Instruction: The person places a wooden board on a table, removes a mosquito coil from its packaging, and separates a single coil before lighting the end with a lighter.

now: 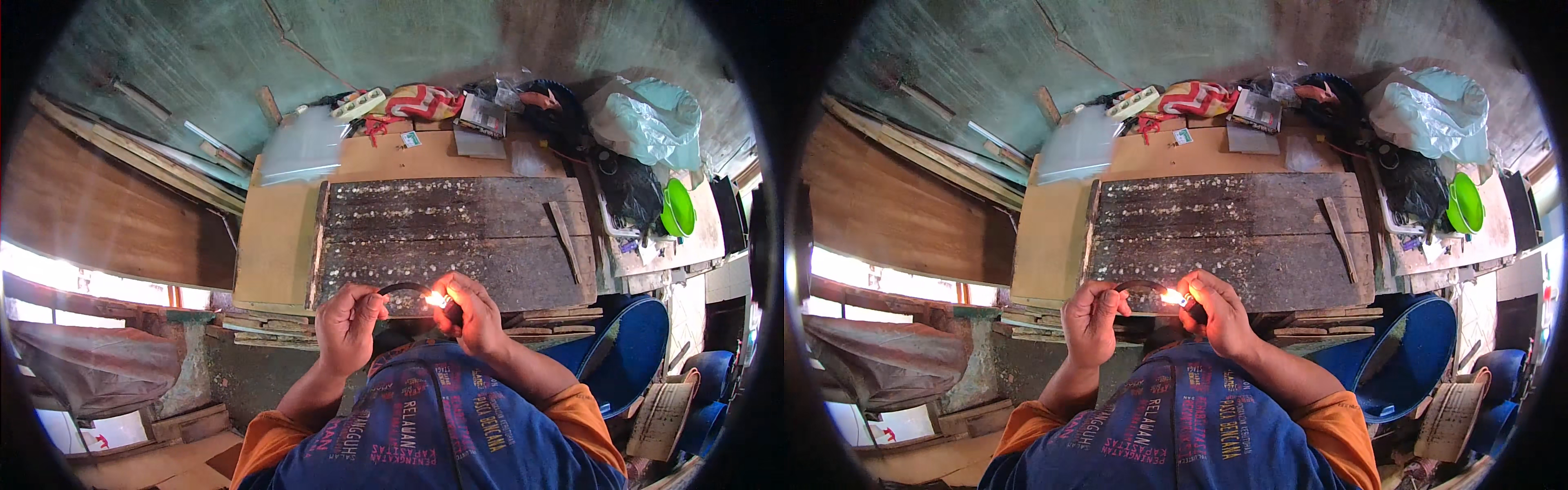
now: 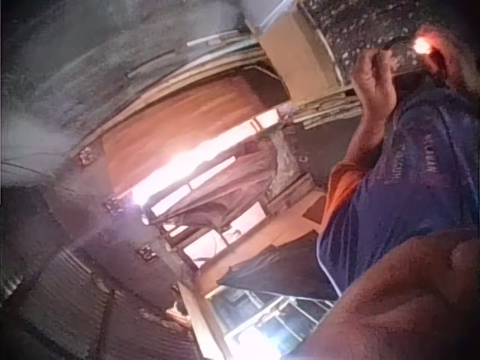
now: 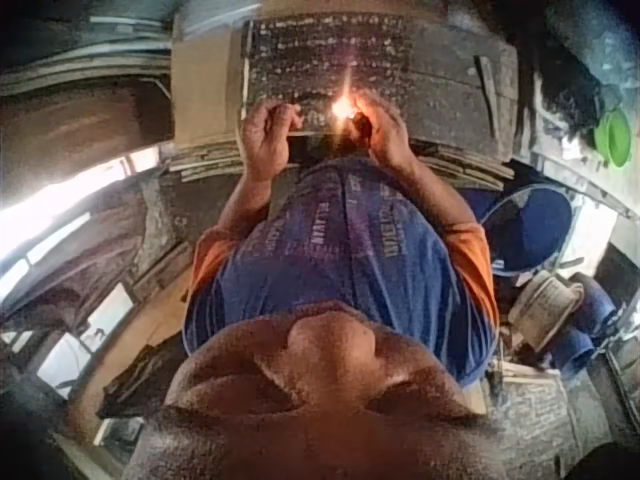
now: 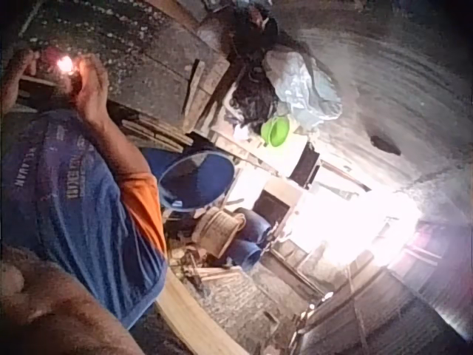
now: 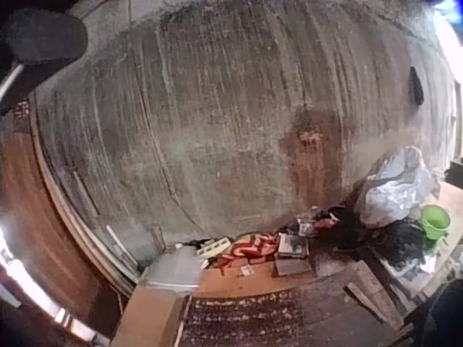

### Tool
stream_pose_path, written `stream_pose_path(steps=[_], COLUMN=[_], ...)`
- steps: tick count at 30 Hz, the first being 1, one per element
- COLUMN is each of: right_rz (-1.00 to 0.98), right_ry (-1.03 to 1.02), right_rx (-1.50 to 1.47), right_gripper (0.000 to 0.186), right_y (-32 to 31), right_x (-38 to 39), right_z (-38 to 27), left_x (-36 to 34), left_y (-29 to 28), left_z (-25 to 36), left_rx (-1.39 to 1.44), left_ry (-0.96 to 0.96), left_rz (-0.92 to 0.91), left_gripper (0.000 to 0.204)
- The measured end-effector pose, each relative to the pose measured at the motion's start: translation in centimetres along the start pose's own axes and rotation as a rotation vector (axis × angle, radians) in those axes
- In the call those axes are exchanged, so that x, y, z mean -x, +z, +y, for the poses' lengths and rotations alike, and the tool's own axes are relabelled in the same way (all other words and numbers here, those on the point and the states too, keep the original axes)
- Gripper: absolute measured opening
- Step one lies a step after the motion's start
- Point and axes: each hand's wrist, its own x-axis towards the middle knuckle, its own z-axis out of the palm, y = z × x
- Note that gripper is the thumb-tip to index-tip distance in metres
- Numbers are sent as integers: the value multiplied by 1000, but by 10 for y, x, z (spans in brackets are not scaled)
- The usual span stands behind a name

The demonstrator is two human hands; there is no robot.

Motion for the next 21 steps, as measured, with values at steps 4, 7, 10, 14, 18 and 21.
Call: stream_pose_path(steps=[4, 7, 10, 14, 18, 21], right_rz=[16, 15, 26, 26, 23, 30], right_ry=[7, -10, -3, 18, 29, 34], right_rx=[-5, 5, -5, -21, -49, -73], right_gripper=[30, 30, 29, 28, 27, 27], right_y=[0, -1, -2, -4, -4, -3], right_x=[-2, -3, -4, -5, -6, -6], right_z=[-1, -1, -1, -1, -3, -5], left_x=[-1, -2, -4, -7, -7, -8], left_y=[-2, -2, 1, 4, 4, 5], left_z=[-1, -3, -1, 10, 5, 7], left_rx=[1, -9, -12, -33, -24, -11], left_ry=[-5, -13, -10, -59, -27, -79], left_rz=[-8, -24, -20, -35, -32, -37], left_gripper=[16, 16, 15, 18, 17, 16])
